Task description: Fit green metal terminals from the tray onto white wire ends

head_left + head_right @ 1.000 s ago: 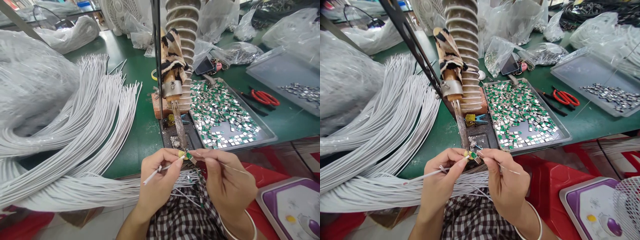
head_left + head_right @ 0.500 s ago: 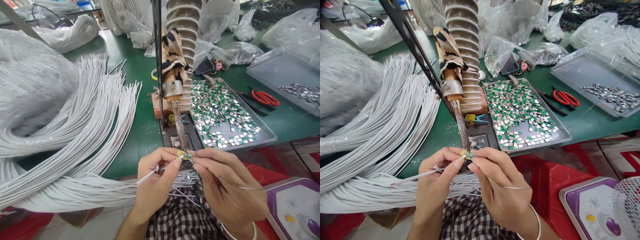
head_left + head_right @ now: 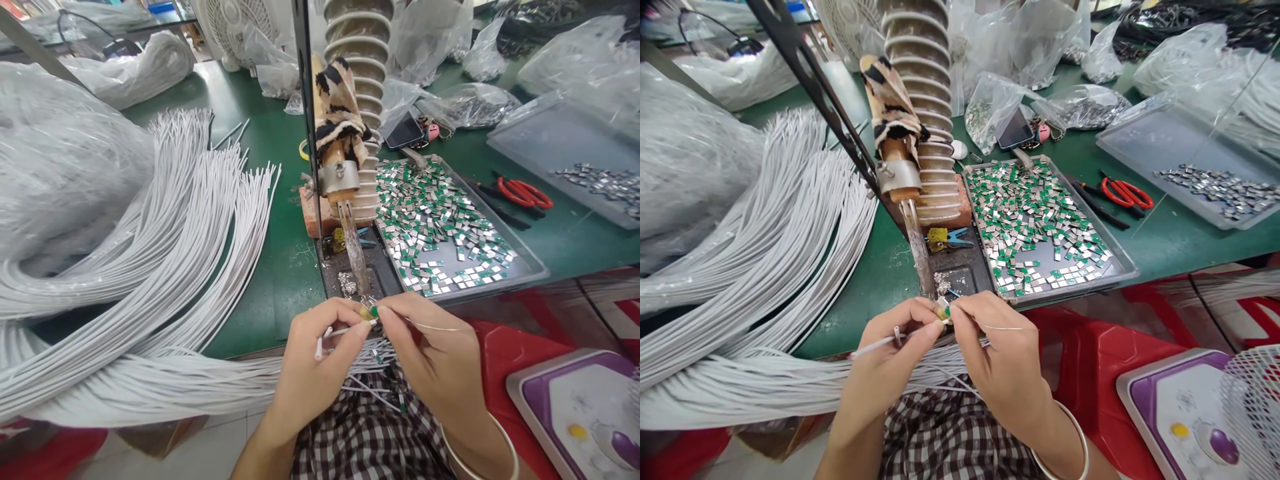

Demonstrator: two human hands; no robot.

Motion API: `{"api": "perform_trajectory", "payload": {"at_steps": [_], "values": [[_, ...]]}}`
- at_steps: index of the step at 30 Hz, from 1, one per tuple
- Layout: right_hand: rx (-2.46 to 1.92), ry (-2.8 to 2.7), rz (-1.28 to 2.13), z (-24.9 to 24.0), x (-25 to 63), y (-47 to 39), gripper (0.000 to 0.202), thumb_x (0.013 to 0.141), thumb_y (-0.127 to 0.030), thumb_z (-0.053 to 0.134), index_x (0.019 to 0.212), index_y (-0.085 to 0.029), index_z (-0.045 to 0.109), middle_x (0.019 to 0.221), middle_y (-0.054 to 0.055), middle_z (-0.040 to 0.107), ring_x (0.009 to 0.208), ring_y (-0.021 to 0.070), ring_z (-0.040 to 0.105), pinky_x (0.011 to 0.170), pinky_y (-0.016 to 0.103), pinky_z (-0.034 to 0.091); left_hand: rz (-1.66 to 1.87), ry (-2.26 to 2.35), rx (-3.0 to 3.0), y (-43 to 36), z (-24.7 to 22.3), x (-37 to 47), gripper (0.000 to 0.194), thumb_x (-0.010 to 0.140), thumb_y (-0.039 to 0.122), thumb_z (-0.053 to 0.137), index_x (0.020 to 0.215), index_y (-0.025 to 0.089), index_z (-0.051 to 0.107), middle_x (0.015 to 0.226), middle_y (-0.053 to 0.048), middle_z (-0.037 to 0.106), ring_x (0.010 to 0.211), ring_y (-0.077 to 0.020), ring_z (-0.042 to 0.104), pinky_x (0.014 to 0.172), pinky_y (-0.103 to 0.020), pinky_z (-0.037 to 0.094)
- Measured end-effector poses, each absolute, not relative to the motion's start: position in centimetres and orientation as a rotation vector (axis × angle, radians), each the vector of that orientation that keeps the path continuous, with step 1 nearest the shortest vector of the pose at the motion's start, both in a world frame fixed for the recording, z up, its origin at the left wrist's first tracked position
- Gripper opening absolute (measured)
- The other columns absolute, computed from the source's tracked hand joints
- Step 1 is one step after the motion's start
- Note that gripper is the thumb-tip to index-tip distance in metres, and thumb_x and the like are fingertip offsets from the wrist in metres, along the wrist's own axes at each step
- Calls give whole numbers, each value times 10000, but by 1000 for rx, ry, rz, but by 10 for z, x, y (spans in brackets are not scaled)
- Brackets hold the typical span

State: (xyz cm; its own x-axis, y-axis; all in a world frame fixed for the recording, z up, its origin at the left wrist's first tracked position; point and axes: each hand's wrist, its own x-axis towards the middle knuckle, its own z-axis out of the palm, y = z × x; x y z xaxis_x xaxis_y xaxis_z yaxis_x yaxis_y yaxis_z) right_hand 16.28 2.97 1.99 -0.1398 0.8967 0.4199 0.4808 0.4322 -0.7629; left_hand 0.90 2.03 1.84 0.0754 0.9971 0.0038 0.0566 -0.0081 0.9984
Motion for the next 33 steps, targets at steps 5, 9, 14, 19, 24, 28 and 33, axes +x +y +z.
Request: {"api": "perform_trajectory", "payload": {"at_steps": [5,9,14,19,24,28,33], "values": [[-1161,-1674,416,13,162,26,256,901,-56,533,1048,-225,657,956,7,754,814,121,727,752,214,584,1220,1159,1176,25,21,8,158,839,98,632,705,179,653,803,7,709,716,-95,621,641,-160,467],[-1037,-1658,302,14,161,25,289,847,-30,605,1027,-243,682,937,11,757,887,160,726,811,276,608,1269,1164,1150,25,24,8,164,821,88,644,683,175,653,795,9,714,704,-92,622,637,-155,470],[-1004,-1679,209,17,158,29,278,833,-24,636,1023,-214,705,964,28,738,856,143,710,788,264,612,1308,1149,1130,27,26,10,162,824,86,653,696,185,665,795,25,717,702,-83,617,626,-141,463],[-963,-1707,250,19,157,29,238,839,-8,623,998,-168,700,955,33,732,886,116,696,825,208,586,1293,1093,1087,26,22,8,164,826,83,658,701,190,654,785,39,691,723,-78,612,662,-138,470],[-931,-1670,416,17,164,23,279,832,15,598,1030,-164,681,955,25,726,908,122,682,834,224,567,1238,1074,1060,22,19,6,169,823,79,650,688,181,639,771,27,673,739,-88,615,686,-153,480],[-969,-1689,506,17,170,10,381,837,47,527,1143,-155,633,918,33,676,857,137,630,778,280,547,1174,1100,1126,19,17,12,159,820,84,640,691,171,610,783,3,669,738,-112,617,656,-181,477],[-1061,-1986,406,29,167,1,228,836,-68,632,1045,-154,660,946,70,676,890,198,531,764,353,497,976,1123,1491,9,17,20,196,829,14,573,712,171,569,752,6,630,694,-121,579,648,-207,444]]}}
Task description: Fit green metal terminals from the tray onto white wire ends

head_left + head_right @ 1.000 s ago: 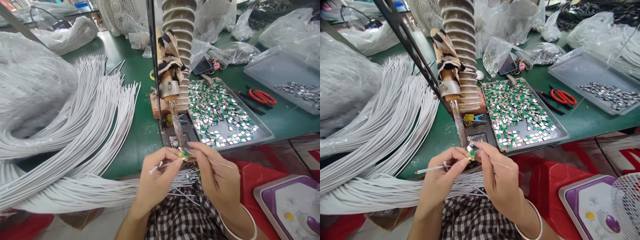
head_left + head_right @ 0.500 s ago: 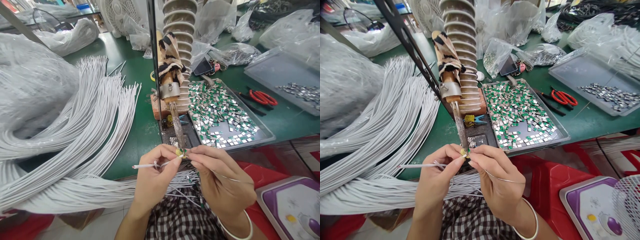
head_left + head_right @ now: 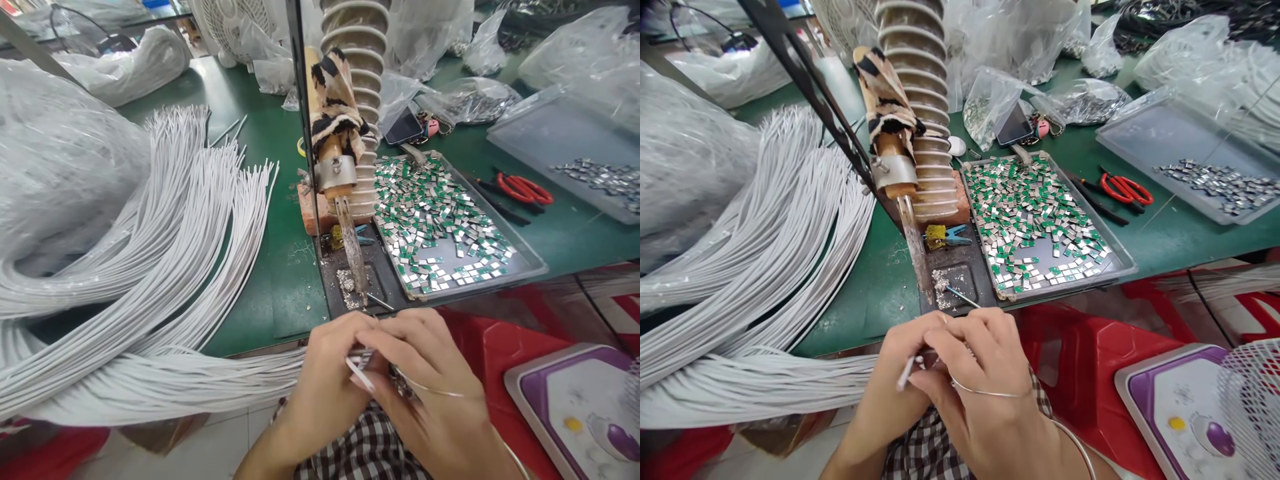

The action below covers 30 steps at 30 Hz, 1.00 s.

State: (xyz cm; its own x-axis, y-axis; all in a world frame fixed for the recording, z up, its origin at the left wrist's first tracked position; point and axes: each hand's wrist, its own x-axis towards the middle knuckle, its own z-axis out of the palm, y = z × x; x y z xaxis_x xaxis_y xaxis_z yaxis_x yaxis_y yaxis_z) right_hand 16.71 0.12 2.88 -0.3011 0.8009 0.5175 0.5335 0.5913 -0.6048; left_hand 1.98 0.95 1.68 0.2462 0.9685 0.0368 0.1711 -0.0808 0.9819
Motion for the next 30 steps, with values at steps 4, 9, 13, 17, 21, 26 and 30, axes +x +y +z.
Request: {"api": "perform_trajectory", "payload": {"at_steps": [4,9,13,17,21,26,30], "values": [[-1042,-1968,465,34,170,3,167,844,-33,601,917,-170,662,839,29,689,810,159,520,712,307,479,834,1076,1770,-1,17,14,170,908,40,527,940,171,630,1055,-83,676,957,-193,616,833,-272,471],[-1045,-1894,597,34,178,6,196,837,-18,614,912,-193,661,812,9,690,812,138,553,714,267,500,1059,1128,1768,-10,11,7,137,951,108,533,987,195,632,929,-46,626,845,-155,588,740,-233,454],[-982,-1792,931,34,179,10,211,869,-34,574,914,-214,676,789,-4,682,760,121,587,688,253,510,1157,1128,1645,-10,7,7,137,957,129,540,865,193,619,757,10,533,697,-114,508,617,-212,388],[-1084,-1761,1057,37,180,15,183,872,-96,558,738,-207,614,664,-30,599,657,106,558,591,223,461,1134,1105,1648,-7,7,8,96,925,150,615,846,193,649,747,11,566,671,-111,508,592,-219,377],[-1287,-1932,812,33,191,34,244,908,-131,483,694,-199,578,675,-7,606,642,125,559,609,251,447,1173,1106,1639,-2,5,7,91,917,148,629,872,189,696,765,-2,615,695,-115,561,610,-219,406],[-1861,-2020,-47,11,212,77,156,883,-221,564,818,-156,690,837,117,699,849,296,594,715,397,431,1208,1147,1623,5,2,8,135,910,119,624,921,196,733,827,-27,624,756,-135,584,635,-225,435],[-1935,-2056,-39,2,217,93,140,850,-199,603,738,-168,681,772,99,689,791,294,605,635,366,400,1181,1151,1617,8,2,11,142,892,105,640,920,195,745,882,-50,631,803,-157,603,667,-239,460]]}}
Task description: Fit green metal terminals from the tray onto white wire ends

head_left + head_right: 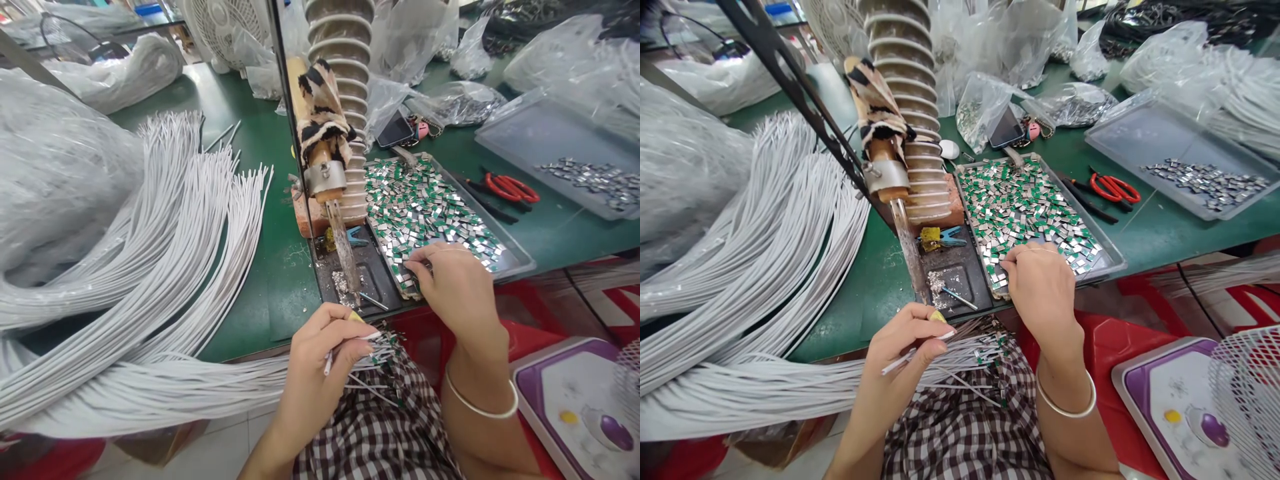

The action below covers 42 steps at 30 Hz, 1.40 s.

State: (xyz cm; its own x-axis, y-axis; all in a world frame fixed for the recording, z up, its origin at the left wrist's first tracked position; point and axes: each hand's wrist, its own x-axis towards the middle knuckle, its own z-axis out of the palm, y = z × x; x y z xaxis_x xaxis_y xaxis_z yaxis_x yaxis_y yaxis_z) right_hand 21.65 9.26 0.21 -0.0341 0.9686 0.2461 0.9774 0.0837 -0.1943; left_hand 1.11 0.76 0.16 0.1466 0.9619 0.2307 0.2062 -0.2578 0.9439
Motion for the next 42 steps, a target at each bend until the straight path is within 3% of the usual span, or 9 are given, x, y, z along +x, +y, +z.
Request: {"api": "perform_trajectory", "payload": {"at_steps": [4,6,10,13,16,20,31,34,42], "values": [[-1950,-2017,-44,2,217,95,105,847,-212,615,852,-139,691,873,138,702,852,314,625,640,368,411,1173,1156,1614,9,0,12,147,881,101,651,921,199,753,901,-55,645,826,-165,614,689,-243,471],[-1928,-2030,-6,2,219,97,89,837,-213,625,803,-157,686,838,121,702,841,308,633,633,365,414,1170,1157,1620,9,-1,11,145,876,101,655,919,198,755,900,-53,646,816,-158,616,684,-234,472],[-1848,-2034,107,5,225,100,115,809,-207,653,697,-181,651,760,67,706,736,264,649,611,354,434,1169,1184,1594,10,-1,12,120,881,127,649,897,193,748,922,-59,666,805,-154,631,651,-223,478],[-1739,-1953,175,11,219,88,82,838,-222,634,773,-181,663,747,35,708,666,204,656,605,323,485,1214,1216,1485,11,0,14,111,891,146,627,829,173,716,912,-67,705,797,-160,657,641,-226,492],[-1408,-1724,525,17,201,64,68,853,-209,639,904,-200,684,712,-11,702,573,129,647,542,242,519,1285,1242,1345,14,3,17,159,889,130,607,754,163,683,859,-55,742,786,-155,680,671,-225,508],[-1175,-1584,840,20,175,36,96,846,-143,656,891,-211,707,718,-20,719,548,97,655,504,192,534,1339,1256,1283,17,7,21,177,873,119,605,720,163,683,868,-54,776,782,-157,698,700,-233,523],[-1135,-1544,749,15,160,27,147,893,-117,587,944,-223,676,743,-34,698,595,76,670,569,152,570,1387,1259,1306,17,13,21,183,851,104,610,691,168,673,811,-40,762,729,-152,685,668,-236,522],[-1200,-1587,569,13,159,25,219,938,-103,488,1020,-225,651,828,-13,723,652,81,691,630,174,586,1392,1254,1302,17,15,20,182,849,108,614,688,171,669,810,-27,753,721,-136,672,653,-215,505],[-1145,-1593,318,16,162,22,258,886,-55,557,1008,-239,690,927,15,761,856,171,739,760,290,617,1386,1291,1309,18,21,17,195,833,97,600,664,175,660,778,-15,741,689,-134,657,613,-213,479]]}}
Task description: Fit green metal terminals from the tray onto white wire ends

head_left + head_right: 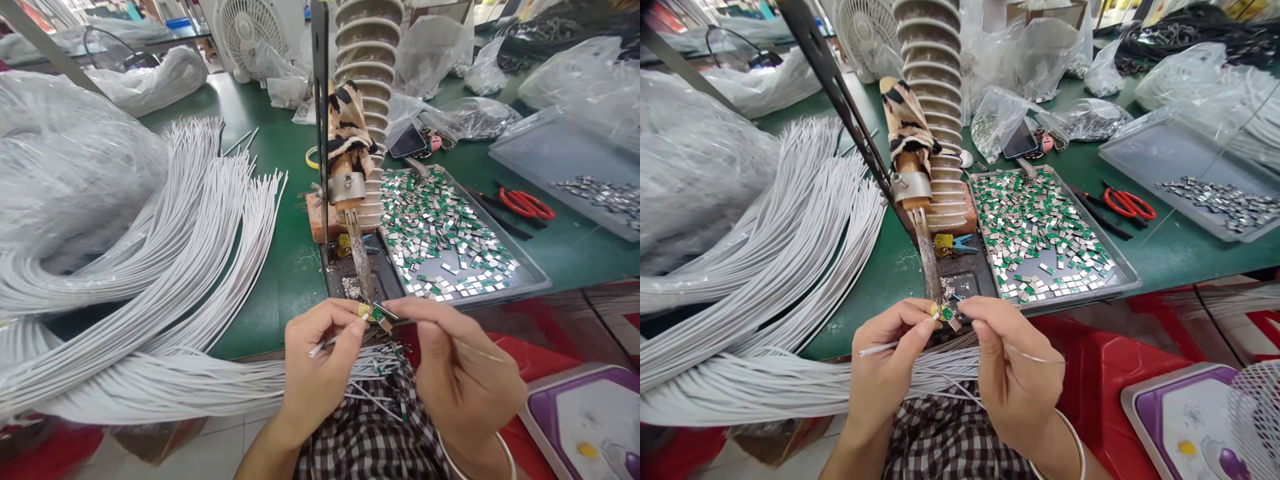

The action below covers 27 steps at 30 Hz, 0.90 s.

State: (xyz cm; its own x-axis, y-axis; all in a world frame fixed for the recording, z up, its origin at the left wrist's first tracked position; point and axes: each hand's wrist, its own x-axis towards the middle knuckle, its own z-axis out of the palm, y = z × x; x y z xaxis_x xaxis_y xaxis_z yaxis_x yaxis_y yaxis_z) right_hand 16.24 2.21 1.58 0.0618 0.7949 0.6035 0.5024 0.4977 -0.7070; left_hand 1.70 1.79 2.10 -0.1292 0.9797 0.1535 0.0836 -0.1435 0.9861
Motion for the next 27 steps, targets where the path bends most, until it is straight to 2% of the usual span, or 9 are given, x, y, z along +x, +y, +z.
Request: {"api": "perform_trajectory", "payload": {"at_steps": [4,7,12,16,22,27], "values": [[-1158,-1581,332,19,161,23,209,879,-79,603,962,-244,701,885,9,759,820,167,739,723,277,623,1355,1307,1315,20,22,16,190,824,113,601,654,172,661,762,-30,748,680,-154,663,609,-233,485],[-1048,-1632,272,21,158,25,210,838,-68,660,939,-245,713,921,23,745,848,176,728,736,298,628,1367,1302,1311,23,23,17,188,823,106,605,657,175,663,763,-22,753,677,-146,660,613,-225,485],[-1031,-1675,242,24,155,28,239,825,-43,676,962,-233,722,964,37,714,864,147,711,745,265,621,1393,1285,1317,25,26,16,206,826,89,601,652,177,665,750,-5,749,665,-132,655,615,-214,484],[-1002,-1678,316,26,157,26,210,824,-36,680,934,-211,717,973,32,695,880,121,702,775,226,598,1393,1255,1292,22,25,13,208,832,80,605,664,183,671,770,4,753,687,-129,659,627,-211,487],[-963,-1664,486,24,161,22,179,848,-49,638,937,-195,690,945,25,692,912,132,671,793,245,562,1342,1247,1268,18,20,11,213,838,66,606,672,183,670,788,7,746,699,-118,657,630,-197,481],[-1141,-1704,502,23,164,27,150,910,-98,550,828,-184,643,703,-25,635,649,86,605,630,216,492,1299,1261,1385,19,21,11,157,832,87,633,717,178,688,848,-16,709,731,-118,637,631,-194,469]]}}
